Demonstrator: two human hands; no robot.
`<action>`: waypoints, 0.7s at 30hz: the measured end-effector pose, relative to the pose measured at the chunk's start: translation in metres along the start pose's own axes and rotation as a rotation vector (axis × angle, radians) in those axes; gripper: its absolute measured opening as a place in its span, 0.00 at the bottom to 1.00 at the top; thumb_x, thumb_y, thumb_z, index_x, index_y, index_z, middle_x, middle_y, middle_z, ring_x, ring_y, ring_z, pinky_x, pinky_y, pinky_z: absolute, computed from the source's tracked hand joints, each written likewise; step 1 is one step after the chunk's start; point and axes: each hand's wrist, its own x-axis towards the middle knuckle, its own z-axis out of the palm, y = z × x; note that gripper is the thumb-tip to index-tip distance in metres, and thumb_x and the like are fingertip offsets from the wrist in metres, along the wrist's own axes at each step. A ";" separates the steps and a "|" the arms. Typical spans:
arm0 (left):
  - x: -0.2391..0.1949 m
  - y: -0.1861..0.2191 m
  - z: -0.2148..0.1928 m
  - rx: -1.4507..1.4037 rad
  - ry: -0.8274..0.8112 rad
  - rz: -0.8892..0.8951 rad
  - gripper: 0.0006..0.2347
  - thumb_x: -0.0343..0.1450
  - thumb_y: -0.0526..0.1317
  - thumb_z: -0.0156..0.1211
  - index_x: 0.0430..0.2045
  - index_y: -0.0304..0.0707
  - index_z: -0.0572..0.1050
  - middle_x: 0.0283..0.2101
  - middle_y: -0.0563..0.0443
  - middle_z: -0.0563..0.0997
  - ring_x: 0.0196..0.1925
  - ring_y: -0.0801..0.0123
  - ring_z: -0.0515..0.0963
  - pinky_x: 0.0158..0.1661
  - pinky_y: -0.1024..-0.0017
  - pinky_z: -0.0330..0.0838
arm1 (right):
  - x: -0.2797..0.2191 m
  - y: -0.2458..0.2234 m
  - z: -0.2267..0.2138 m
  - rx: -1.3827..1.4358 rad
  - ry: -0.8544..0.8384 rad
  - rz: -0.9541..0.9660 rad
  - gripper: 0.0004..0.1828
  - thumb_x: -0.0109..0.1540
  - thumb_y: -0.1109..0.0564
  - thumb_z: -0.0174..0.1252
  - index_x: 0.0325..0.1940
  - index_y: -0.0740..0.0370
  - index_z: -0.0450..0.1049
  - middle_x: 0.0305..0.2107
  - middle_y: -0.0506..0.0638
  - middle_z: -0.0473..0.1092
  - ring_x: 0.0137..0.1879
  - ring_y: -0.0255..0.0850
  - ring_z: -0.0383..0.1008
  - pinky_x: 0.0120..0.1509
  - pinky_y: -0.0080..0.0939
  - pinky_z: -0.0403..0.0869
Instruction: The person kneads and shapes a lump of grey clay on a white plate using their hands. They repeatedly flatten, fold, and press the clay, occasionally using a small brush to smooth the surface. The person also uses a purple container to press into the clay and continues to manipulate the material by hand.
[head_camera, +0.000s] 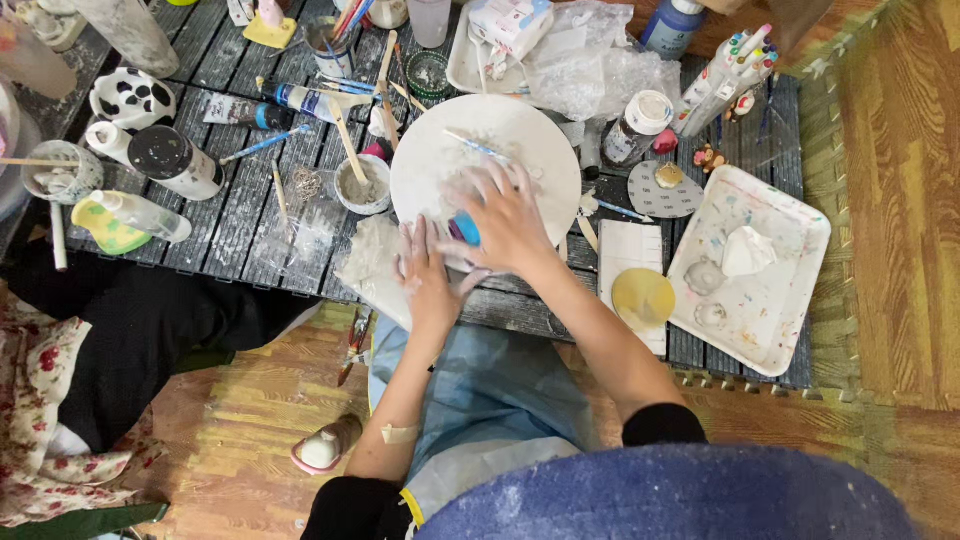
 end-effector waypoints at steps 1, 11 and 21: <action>0.002 0.001 0.002 -0.002 0.008 0.003 0.49 0.59 0.61 0.72 0.71 0.31 0.56 0.76 0.39 0.55 0.79 0.44 0.50 0.68 0.41 0.47 | 0.009 0.003 0.008 -0.006 -0.031 0.031 0.37 0.59 0.32 0.61 0.67 0.51 0.69 0.58 0.60 0.67 0.71 0.61 0.58 0.74 0.70 0.49; 0.004 0.007 0.007 0.170 0.043 -0.004 0.53 0.58 0.70 0.66 0.71 0.29 0.54 0.75 0.40 0.57 0.78 0.45 0.52 0.66 0.42 0.52 | 0.113 0.053 0.072 0.009 -0.288 0.398 0.26 0.64 0.46 0.58 0.63 0.59 0.68 0.54 0.58 0.71 0.67 0.55 0.65 0.72 0.58 0.60; 0.004 -0.009 0.009 0.101 0.055 -0.049 0.48 0.55 0.54 0.72 0.73 0.38 0.58 0.78 0.49 0.61 0.81 0.55 0.58 0.70 0.48 0.55 | -0.017 -0.050 0.027 -0.180 0.025 0.216 0.27 0.65 0.49 0.51 0.68 0.55 0.72 0.66 0.56 0.67 0.76 0.53 0.57 0.76 0.67 0.49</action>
